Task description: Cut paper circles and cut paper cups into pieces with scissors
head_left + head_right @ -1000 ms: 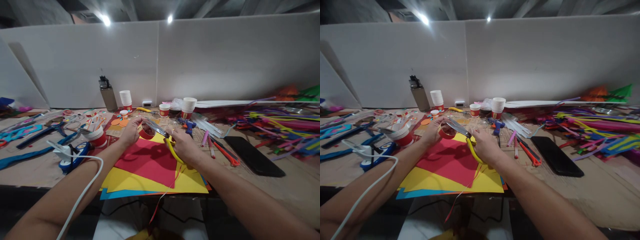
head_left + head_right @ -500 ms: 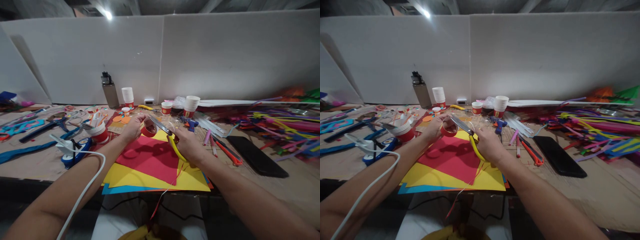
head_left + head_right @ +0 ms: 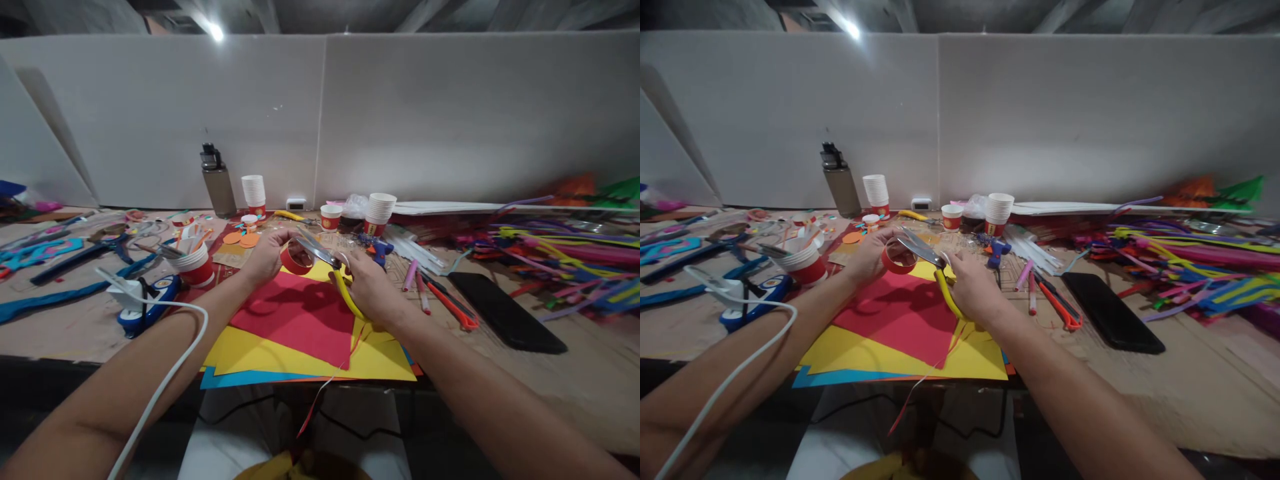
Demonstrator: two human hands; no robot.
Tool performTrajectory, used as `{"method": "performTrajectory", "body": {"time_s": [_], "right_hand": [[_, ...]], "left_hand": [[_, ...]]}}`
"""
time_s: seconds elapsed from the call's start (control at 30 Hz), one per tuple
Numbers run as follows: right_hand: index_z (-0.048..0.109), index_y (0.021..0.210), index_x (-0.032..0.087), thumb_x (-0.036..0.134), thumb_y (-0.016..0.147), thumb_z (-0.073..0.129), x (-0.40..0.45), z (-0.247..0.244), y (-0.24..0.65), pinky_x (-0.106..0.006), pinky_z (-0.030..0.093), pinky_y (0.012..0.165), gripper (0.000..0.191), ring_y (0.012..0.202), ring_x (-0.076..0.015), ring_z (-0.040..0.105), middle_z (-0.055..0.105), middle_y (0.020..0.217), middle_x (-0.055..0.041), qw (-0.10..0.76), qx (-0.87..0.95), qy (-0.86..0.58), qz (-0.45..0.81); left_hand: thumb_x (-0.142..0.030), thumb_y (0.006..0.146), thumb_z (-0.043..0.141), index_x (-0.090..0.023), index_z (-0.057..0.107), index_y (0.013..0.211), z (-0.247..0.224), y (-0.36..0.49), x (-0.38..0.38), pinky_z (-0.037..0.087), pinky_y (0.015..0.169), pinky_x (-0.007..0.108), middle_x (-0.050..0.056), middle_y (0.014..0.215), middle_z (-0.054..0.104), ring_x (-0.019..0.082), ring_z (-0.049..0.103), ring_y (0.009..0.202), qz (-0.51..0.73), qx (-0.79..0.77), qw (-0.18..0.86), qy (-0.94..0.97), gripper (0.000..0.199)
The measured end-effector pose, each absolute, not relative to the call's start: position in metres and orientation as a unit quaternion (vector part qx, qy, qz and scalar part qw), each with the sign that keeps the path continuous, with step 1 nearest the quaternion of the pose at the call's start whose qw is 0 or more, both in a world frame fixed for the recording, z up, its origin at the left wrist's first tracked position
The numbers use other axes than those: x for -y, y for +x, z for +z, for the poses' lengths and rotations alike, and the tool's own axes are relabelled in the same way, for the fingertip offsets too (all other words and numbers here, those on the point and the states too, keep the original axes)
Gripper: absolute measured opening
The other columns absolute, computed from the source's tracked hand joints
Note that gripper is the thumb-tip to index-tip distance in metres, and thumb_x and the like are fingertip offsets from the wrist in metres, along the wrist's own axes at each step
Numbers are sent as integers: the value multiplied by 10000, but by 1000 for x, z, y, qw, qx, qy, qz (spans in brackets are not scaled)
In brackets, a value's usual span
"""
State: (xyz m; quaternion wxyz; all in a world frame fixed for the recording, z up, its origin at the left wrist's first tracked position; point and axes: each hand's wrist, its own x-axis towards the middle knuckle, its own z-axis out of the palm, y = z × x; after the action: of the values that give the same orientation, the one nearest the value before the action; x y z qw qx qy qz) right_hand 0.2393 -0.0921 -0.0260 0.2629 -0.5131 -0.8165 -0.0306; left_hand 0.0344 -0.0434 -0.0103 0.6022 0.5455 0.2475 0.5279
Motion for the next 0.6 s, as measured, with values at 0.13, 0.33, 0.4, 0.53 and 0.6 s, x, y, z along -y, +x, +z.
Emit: {"method": "performTrajectory", "body": {"time_s": [0.13,0.33,0.4,0.53,0.6], "right_hand": [[592,1183,172,292,881,504,92,-27,240,-283,395,664,336,747,-187,534,602,969,-112,256,817,-516,-31],[592,1182,173,291,881,495,93,-30,241,-275,369,642,338,705,-174,511,608,907,-94,258,820,-508,-50],[610,1136,178,296,878,491,94,-29,241,-271,355,629,307,694,-174,503,607,863,-83,259,819,-508,-56],[631,1085,177,307,874,486,96,-26,239,-269,341,618,287,678,-173,503,597,791,-70,264,813,-518,-48],[632,1074,167,318,872,488,97,-24,238,-268,341,613,290,665,-170,501,589,771,-67,267,810,-521,-39]], "left_hand": [[-351,536,853,-138,621,758,-15,31,39,534,613,268,36,703,672,190,665,707,509,-245,603,563,385],[-348,579,833,-133,619,739,-17,28,36,517,585,253,33,674,657,162,649,645,500,-258,599,570,343],[-354,602,819,-130,619,734,-17,28,36,512,582,250,31,664,649,152,641,632,498,-252,595,578,328],[-352,630,802,-122,616,734,-15,29,38,506,594,242,34,666,647,138,627,626,499,-244,577,598,313],[-338,630,803,-125,610,745,-15,29,38,502,594,235,27,665,644,125,617,610,515,-247,573,587,310]]}}
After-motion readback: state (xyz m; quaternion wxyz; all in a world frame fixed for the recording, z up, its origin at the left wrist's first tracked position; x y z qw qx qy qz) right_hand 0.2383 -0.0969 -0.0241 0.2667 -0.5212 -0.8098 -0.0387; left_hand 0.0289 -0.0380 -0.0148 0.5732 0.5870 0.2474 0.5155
